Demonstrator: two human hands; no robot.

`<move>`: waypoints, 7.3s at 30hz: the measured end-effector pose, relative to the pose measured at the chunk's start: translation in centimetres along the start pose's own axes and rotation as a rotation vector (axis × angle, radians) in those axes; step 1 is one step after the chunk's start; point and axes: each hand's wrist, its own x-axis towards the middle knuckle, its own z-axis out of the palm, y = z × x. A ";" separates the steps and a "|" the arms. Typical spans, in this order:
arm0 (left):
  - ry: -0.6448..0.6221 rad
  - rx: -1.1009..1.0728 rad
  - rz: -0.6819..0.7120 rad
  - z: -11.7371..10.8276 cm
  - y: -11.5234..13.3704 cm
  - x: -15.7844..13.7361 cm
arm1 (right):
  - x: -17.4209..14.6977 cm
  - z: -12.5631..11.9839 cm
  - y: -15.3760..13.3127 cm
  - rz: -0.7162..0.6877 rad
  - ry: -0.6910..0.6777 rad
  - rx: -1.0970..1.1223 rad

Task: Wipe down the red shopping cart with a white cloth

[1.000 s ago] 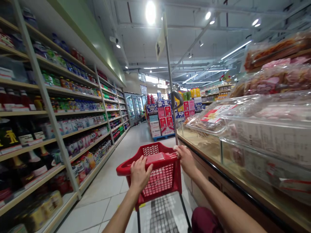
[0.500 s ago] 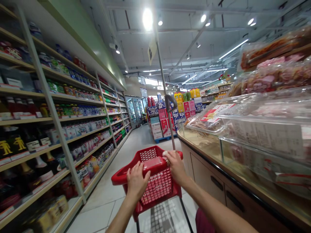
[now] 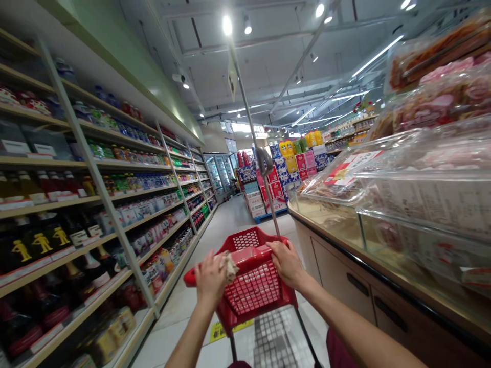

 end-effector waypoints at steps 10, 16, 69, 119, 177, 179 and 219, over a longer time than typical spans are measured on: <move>0.066 -0.146 0.282 1.8 3.9 -0.5 | -0.4 0.2 0.3 0.027 0.052 -0.033; 0.233 -0.173 -0.012 1.5 -1.9 -1.5 | -1.0 0.1 -0.4 0.075 0.145 -0.046; -0.005 -0.277 0.355 0.0 7.7 0.0 | -2.2 -1.4 0.1 0.022 0.149 -0.040; 0.081 -0.240 -0.035 -0.5 -0.6 -1.2 | -2.8 -1.0 1.8 -0.091 0.161 -0.120; 0.110 -0.171 -0.016 0.2 -0.1 -1.8 | -2.9 -0.5 1.6 -0.071 0.205 -0.052; 0.147 -0.153 -0.084 0.2 -0.6 -1.9 | -2.9 -0.4 1.5 -0.054 0.223 -0.048; 0.114 -0.166 0.374 0.1 7.1 -1.5 | -3.1 -0.5 1.5 -0.070 0.246 -0.048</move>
